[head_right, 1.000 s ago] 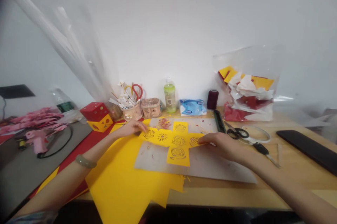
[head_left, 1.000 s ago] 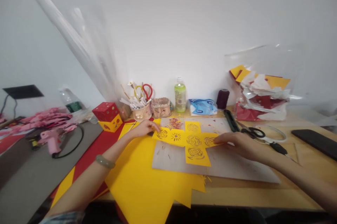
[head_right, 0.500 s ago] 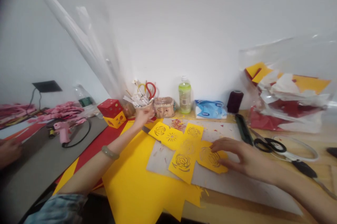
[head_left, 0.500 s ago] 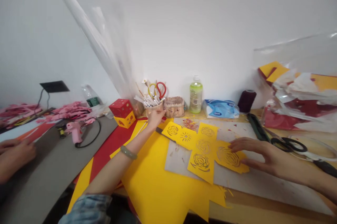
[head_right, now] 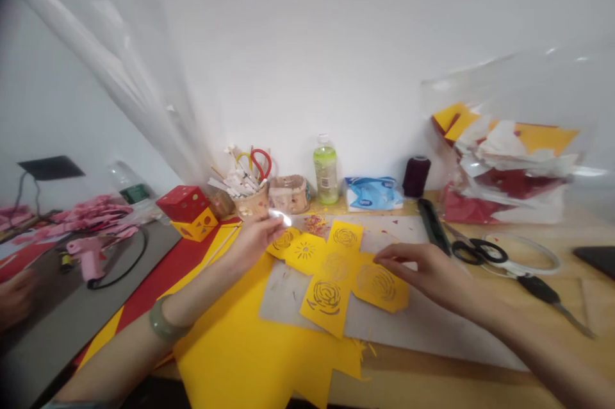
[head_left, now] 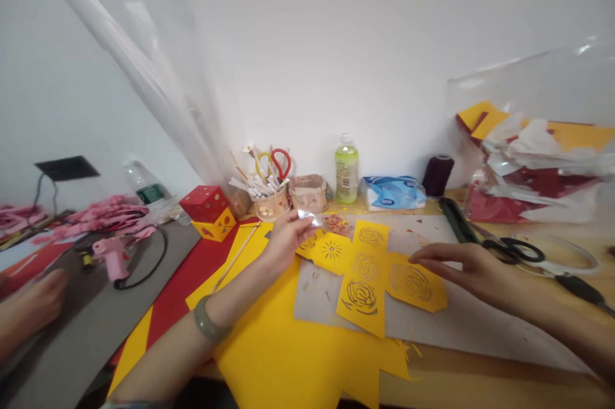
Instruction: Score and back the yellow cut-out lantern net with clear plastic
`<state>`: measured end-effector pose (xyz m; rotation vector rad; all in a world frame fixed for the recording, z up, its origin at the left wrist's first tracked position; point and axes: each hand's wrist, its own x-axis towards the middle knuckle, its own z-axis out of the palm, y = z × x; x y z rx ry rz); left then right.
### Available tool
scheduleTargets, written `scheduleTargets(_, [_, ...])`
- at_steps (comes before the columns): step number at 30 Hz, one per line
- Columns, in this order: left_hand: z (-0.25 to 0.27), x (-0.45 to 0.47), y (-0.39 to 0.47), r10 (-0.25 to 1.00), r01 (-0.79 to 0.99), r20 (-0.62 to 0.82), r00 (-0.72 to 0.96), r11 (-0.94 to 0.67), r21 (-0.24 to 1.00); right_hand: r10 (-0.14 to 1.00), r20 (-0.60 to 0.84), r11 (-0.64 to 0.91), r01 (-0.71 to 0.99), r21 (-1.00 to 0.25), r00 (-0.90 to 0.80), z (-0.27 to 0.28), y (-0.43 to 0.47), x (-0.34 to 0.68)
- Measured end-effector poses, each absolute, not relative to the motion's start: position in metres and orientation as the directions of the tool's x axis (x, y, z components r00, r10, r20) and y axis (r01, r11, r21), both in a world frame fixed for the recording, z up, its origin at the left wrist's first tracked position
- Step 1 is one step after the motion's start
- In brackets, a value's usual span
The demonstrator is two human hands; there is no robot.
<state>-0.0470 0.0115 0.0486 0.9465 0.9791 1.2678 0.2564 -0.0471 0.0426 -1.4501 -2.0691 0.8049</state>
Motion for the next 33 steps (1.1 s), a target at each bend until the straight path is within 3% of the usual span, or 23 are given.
scheduleTargets(4, [0.062, -0.026, -0.023, 0.931, -0.183, -0.036, 0.364, 0.11, 0.977, 0.916, -0.06, 0.074, 0.315, -0.946, -0.396, 0.051, -0.051, 0.224])
scheduleTargets(6, [0.065, -0.014, -0.031, 0.863, -0.101, -0.006, 0.506, 0.066, 0.993, 0.912, -0.043, 0.019, 0.147, -0.989, -0.408, 0.052, -0.049, 0.213])
scheduleTargets(8, [0.063, -0.003, -0.033, 0.813, -0.026, -0.028, 0.581, 0.053, 0.998, 0.939, 0.005, 0.037, 0.086, -0.996, -0.344, 0.053, -0.045, 0.207])
scheduleTargets(11, [0.05, 0.012, -0.028, 0.801, 0.148, -0.048, 0.597, -0.051, 0.988, 0.979, 0.002, 0.041, 0.185, -0.982, -0.206, 0.053, -0.038, 0.212])
scheduleTargets(14, [0.034, 0.02, -0.02, 0.814, 0.36, 0.054, 0.579, -0.315, 0.878, 0.977, -0.091, -0.031, 0.293, -0.956, -0.194, 0.045, -0.034, 0.226])
scheduleTargets(16, [0.027, 0.02, -0.017, 0.812, 0.425, 0.106, 0.574, -0.406, 0.809, 0.971, -0.145, -0.069, 0.359, -0.931, -0.19, 0.035, -0.034, 0.236])
scheduleTargets(21, [0.021, 0.015, -0.021, 0.702, 0.429, 0.128, 0.701, -0.558, 0.71, 0.967, -0.2, -0.108, 0.45, -0.887, -0.161, 0.015, -0.037, 0.251])
scheduleTargets(25, [0.016, 0.012, -0.026, 0.514, 0.419, 0.148, 0.845, -0.808, 0.414, 0.979, -0.173, -0.09, 0.529, -0.844, -0.11, 0.013, -0.042, 0.254])
scheduleTargets(27, [0.013, 0.012, -0.027, 0.474, 0.407, 0.171, 0.864, -0.857, 0.316, 0.987, -0.139, -0.058, 0.616, -0.786, -0.084, 0.014, -0.045, 0.256])
scheduleTargets(33, [0.009, 0.01, -0.027, 0.458, 0.373, 0.238, 0.857, -0.869, 0.326, 0.989, -0.118, 0.003, 0.818, -0.575, -0.086, 0.012, -0.058, 0.263])
